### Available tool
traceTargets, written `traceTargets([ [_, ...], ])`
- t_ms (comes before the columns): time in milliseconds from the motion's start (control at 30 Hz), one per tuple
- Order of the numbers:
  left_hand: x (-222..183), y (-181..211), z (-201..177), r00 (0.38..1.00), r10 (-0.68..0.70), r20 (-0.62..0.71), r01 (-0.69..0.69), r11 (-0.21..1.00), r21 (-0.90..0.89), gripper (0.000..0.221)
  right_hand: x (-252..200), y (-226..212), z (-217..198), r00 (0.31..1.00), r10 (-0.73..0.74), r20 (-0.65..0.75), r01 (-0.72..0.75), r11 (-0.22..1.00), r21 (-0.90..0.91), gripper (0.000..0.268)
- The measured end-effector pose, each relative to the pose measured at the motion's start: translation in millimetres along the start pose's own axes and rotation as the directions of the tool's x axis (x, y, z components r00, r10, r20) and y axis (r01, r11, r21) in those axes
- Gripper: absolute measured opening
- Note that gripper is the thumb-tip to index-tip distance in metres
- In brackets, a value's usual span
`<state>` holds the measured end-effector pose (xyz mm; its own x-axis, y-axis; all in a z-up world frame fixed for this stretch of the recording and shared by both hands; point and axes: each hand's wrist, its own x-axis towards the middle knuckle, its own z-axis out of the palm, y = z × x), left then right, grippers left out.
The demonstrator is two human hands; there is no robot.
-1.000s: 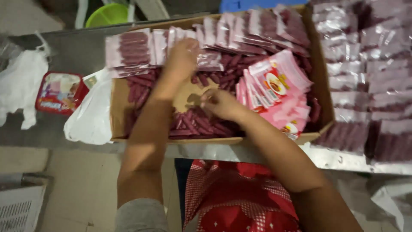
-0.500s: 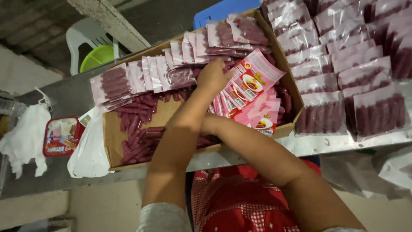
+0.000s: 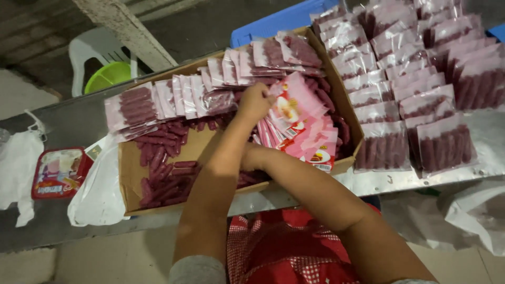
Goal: The person places purple snack sticks into plastic packets by hand, ensuring several sticks are in each packet before setting the filled packets onto a metal surface.
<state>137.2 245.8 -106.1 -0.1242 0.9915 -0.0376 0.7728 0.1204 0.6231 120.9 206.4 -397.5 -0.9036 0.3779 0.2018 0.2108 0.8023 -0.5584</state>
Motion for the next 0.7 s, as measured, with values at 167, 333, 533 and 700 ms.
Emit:
traceTargets([
  [167, -29.9, -53.6, -95.6, 0.967, 0.051, -0.25, -0.144, 0.918, -0.37, 0.022, -11.0, -101.7, -148.7, 0.908, 0.411, 0.081, -0.415, 0.858, 0.303, 0.021],
  [333, -110.8, -87.4, -168.7, 0.908, -0.047, -0.416, -0.206, 0.816, -0.541, 0.026, -20.5, -145.6, -207.2, 0.699, 0.711, 0.078, -0.568, 0.485, 0.665, 0.021],
  [533, -150.7, -88.3, -168.6, 0.923, -0.027, -0.384, -0.181, 0.85, -0.496, 0.038, -34.6, -186.6, -250.2, 0.885, 0.428, 0.182, -0.167, -0.073, 0.983, 0.055],
  [700, -147.3, -54.0, -160.6, 0.959, -0.047, -0.279, -0.021, 0.971, -0.238, 0.034, -34.9, -149.9, -217.8, 0.831, 0.553, 0.061, -0.041, -0.048, 0.998, 0.009],
])
